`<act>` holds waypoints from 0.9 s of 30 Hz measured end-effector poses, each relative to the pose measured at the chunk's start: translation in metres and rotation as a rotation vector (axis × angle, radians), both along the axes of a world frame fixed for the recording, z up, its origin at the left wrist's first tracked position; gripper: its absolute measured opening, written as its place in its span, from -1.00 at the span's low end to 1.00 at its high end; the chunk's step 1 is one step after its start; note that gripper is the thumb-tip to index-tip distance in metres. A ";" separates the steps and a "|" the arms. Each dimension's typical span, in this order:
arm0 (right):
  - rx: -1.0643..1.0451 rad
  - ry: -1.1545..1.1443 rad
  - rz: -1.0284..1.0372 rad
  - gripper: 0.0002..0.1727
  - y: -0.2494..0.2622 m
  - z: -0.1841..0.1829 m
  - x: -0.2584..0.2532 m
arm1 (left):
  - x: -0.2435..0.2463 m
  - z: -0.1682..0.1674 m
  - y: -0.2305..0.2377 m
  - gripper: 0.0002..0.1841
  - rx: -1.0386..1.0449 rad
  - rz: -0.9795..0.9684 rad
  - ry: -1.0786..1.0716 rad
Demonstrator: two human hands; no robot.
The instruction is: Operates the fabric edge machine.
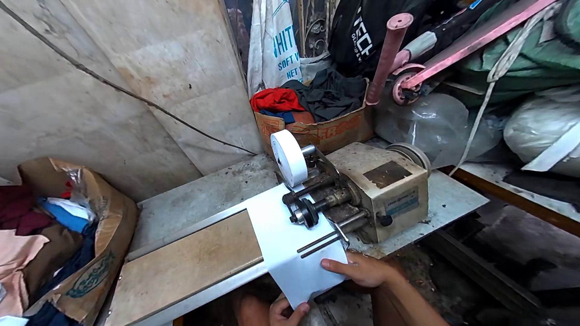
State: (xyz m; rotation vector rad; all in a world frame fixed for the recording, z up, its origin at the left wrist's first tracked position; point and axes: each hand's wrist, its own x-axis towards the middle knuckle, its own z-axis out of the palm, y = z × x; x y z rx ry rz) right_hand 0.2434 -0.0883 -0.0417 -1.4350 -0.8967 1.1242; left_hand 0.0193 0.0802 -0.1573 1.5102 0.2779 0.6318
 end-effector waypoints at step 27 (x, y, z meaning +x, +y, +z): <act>-0.062 -0.023 -0.008 -0.48 -0.001 0.004 0.000 | 0.000 -0.002 0.000 -0.86 0.001 -0.007 0.007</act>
